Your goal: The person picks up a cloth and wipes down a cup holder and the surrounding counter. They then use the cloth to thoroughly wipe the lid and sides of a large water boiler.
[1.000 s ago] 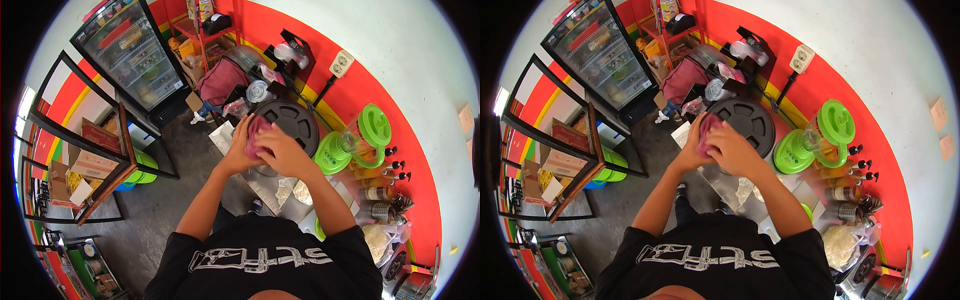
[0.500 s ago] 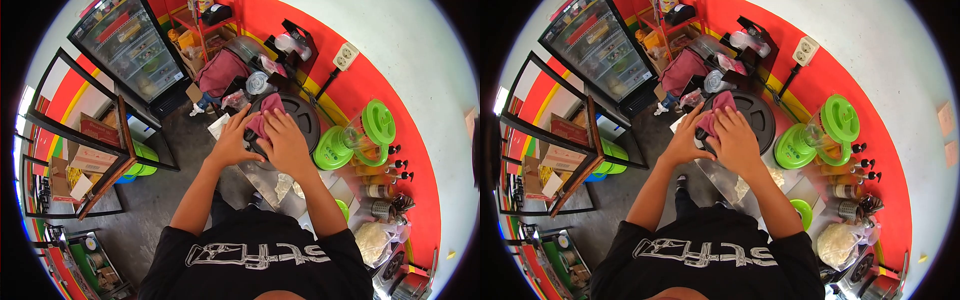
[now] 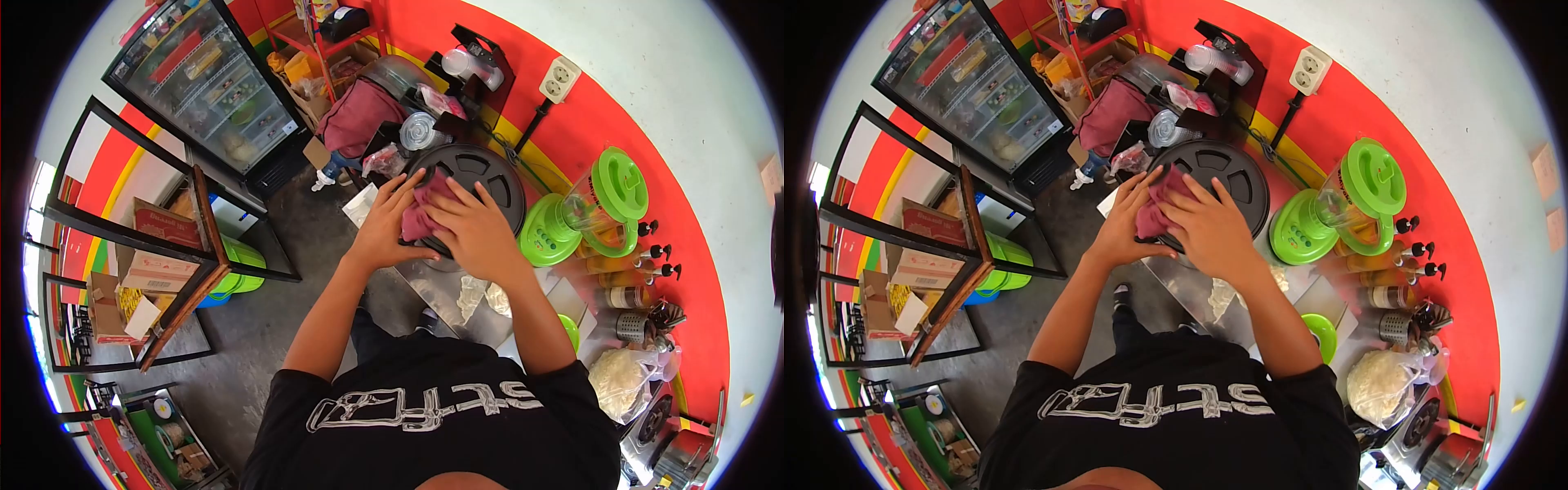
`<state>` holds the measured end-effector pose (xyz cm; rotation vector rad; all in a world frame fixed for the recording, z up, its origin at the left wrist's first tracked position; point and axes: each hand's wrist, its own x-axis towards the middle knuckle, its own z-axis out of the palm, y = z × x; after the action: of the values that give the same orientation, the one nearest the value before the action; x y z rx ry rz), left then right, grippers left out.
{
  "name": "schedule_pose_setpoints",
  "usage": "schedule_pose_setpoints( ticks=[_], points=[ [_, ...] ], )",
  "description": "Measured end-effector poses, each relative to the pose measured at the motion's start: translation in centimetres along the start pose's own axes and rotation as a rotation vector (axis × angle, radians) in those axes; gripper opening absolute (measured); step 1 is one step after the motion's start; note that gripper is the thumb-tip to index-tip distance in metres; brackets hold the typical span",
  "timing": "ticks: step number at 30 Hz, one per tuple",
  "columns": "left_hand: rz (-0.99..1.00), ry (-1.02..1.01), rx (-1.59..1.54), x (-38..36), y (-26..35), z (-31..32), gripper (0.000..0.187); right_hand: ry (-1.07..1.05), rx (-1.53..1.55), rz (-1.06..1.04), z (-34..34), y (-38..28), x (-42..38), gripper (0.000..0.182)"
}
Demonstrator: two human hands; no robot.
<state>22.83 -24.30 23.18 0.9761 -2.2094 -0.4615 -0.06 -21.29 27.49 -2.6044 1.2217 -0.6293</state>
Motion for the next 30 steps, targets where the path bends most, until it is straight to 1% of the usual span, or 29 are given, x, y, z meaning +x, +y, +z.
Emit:
schedule_pose_setpoints(
  ticks=[2,3,4,5,7,8,9,10,11,12,13,14,15,17,18,19,20,21,23,24,25,27,28,30],
  points=[
    [-0.019,0.015,-0.027,-0.3,-0.7,0.0,0.121,0.086,-0.204,0.036,1.6,-0.7,1.6,0.042],
    [-0.042,0.029,-0.057,-0.4,-0.8,-0.2,0.123,0.088,-0.205,0.041,1.7,-1.2,1.7,0.042],
    [-0.008,0.056,-0.089,-0.6,-0.6,-0.4,0.114,0.089,-0.174,0.029,1.6,-1.8,1.6,0.040],
    [-0.006,0.056,-0.093,-0.6,-1.0,-0.4,0.114,0.088,-0.144,0.015,1.3,-2.1,1.3,0.039],
    [-0.027,0.007,0.075,-0.5,-1.5,0.1,0.103,0.039,-0.154,-0.036,0.5,-1.8,0.2,0.037],
    [-0.032,0.015,0.067,-0.6,-1.6,0.4,0.092,0.044,-0.097,-0.100,0.6,-1.3,-0.4,0.036],
    [-0.035,0.033,0.058,-0.5,-1.3,0.7,0.092,0.047,-0.034,-0.163,0.6,-0.9,-1.2,0.035],
    [-0.033,0.041,0.039,-0.3,-1.0,0.8,0.090,0.076,0.019,-0.138,0.2,-0.7,-2.1,0.035],
    [-0.022,0.049,0.025,0.2,-0.7,0.8,0.088,0.075,0.006,-0.147,-0.1,-0.4,-2.8,0.035],
    [-0.058,0.041,-0.012,0.3,0.0,0.3,0.085,0.115,0.026,-0.097,-0.2,-0.2,-3.5,0.036],
    [-0.053,0.043,-0.019,0.6,0.4,-0.1,0.085,0.154,0.049,-0.040,-0.3,0.2,-4.4,0.038],
    [-0.072,0.008,-0.044,0.8,0.5,-0.4,0.087,0.208,0.071,-0.024,-0.2,1.1,-5.3,0.039],
    [-0.093,-0.032,-0.070,0.8,0.4,-0.6,0.089,0.207,0.067,-0.014,-0.2,2.0,-6.2,0.039],
    [-0.097,-0.032,-0.130,1.1,-0.4,-0.4,0.091,0.358,0.060,0.119,-0.1,4.3,-7.3,0.037],
    [-0.115,-0.045,-0.168,1.4,-0.3,-0.6,0.089,0.357,0.058,0.126,0.3,5.5,-7.7,0.037],
    [-0.132,-0.057,-0.203,1.8,-0.2,-0.9,0.087,0.464,0.211,0.275,0.7,6.8,-7.6,0.037],
    [-0.114,-0.012,-0.164,2.4,0.0,-1.0,0.064,0.569,0.367,0.421,1.0,7.9,-7.5,0.037],
    [-0.114,-0.013,-0.163,2.9,-0.4,-1.1,0.064,0.571,0.368,0.421,0.7,7.8,-6.9,0.037],
    [-0.135,-0.050,-0.141,4.0,-1.2,-1.6,0.040,0.563,0.365,0.423,0.5,7.0,-5.2,0.038],
    [-0.099,-0.030,-0.122,4.6,-0.5,-2.1,0.026,0.476,0.174,0.415,0.9,6.9,-4.9,0.040],
    [-0.098,-0.037,-0.118,4.8,-0.3,-2.4,0.026,0.481,0.180,0.419,0.7,5.2,-4.2,0.040],
    [-0.137,-0.103,-0.067,5.4,-0.1,-2.7,0.026,0.288,-0.263,0.427,0.4,1.1,-3.0,0.049],
    [-0.133,-0.111,-0.067,5.7,-0.2,-2.9,0.026,0.291,-0.260,0.435,0.5,0.2,-2.8,0.049],
    [-0.075,-0.113,0.022,6.1,-0.2,-3.0,0.027,0.226,-0.209,0.264,0.8,-1.0,-2.9,0.058]
  ],
)
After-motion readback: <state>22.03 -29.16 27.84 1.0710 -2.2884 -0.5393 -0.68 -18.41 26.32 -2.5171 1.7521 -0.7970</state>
